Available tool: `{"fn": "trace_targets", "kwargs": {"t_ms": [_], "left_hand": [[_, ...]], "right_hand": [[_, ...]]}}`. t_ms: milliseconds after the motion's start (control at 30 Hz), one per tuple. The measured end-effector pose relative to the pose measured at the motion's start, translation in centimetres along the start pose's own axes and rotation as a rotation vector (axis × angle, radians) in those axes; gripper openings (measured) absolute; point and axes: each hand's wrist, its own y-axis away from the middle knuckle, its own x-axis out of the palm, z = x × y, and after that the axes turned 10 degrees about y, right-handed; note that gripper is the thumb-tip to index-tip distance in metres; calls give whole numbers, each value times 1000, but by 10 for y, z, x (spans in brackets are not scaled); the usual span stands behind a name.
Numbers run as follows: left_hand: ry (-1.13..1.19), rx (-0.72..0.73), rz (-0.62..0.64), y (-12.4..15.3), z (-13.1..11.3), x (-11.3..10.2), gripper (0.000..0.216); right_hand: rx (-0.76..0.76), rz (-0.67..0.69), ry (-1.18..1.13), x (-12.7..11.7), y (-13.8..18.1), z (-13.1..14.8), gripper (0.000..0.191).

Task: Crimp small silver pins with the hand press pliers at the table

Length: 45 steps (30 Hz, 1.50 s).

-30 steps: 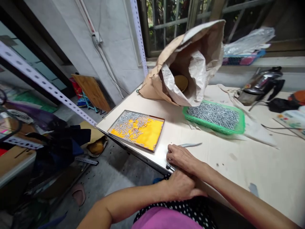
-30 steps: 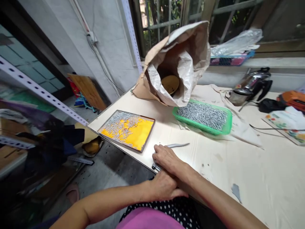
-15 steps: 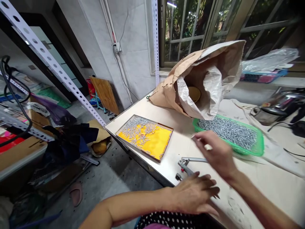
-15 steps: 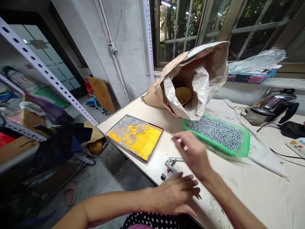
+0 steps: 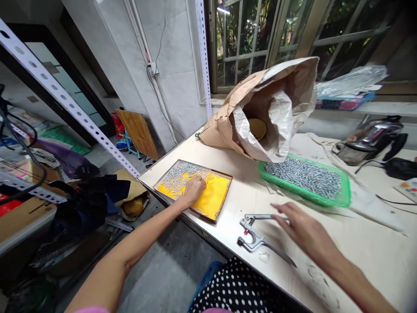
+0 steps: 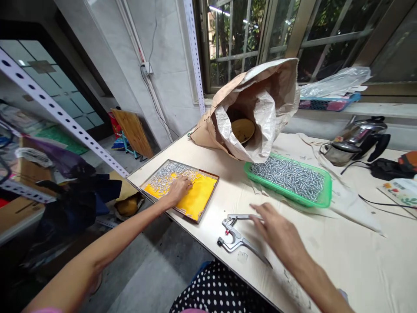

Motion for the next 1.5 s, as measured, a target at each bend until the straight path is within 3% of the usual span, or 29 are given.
{"fn": "trace_targets", "kwargs": {"t_ms": [133,300,467,567,667,767,867,1133,1333,1500], "left_hand": [[-16,8,33,-9,6,7,23],[-33,15,66,-21,8,1,21],[186,113,52,1,-33,-11,19],[508,158,149,37,-71,-10,19],[768,73,325,68,-103,2,20],[991,-115,430,84,-118,20,21],[1128,-242,422,90,-121,36,27],[999,-229,407,89,-114,54,29],[777,-151,550,75,-115,46,31],[774,-191,670,67,-116,41,40]], "right_hand": [[49,183,-3,19,50,36,33],[135,327,99,20,66,44,25],[192,423,202,11,58,48,23],[163,408,223,10,56,47,22],[128,363,265,14,60,45,22],[76,278,309,17,67,43,22],[23,185,330,17,72,43,23],[-9,153,328,14,71,43,26],[1,210,295,17,67,38,25],[11,305,278,15,63,37,23]]}}
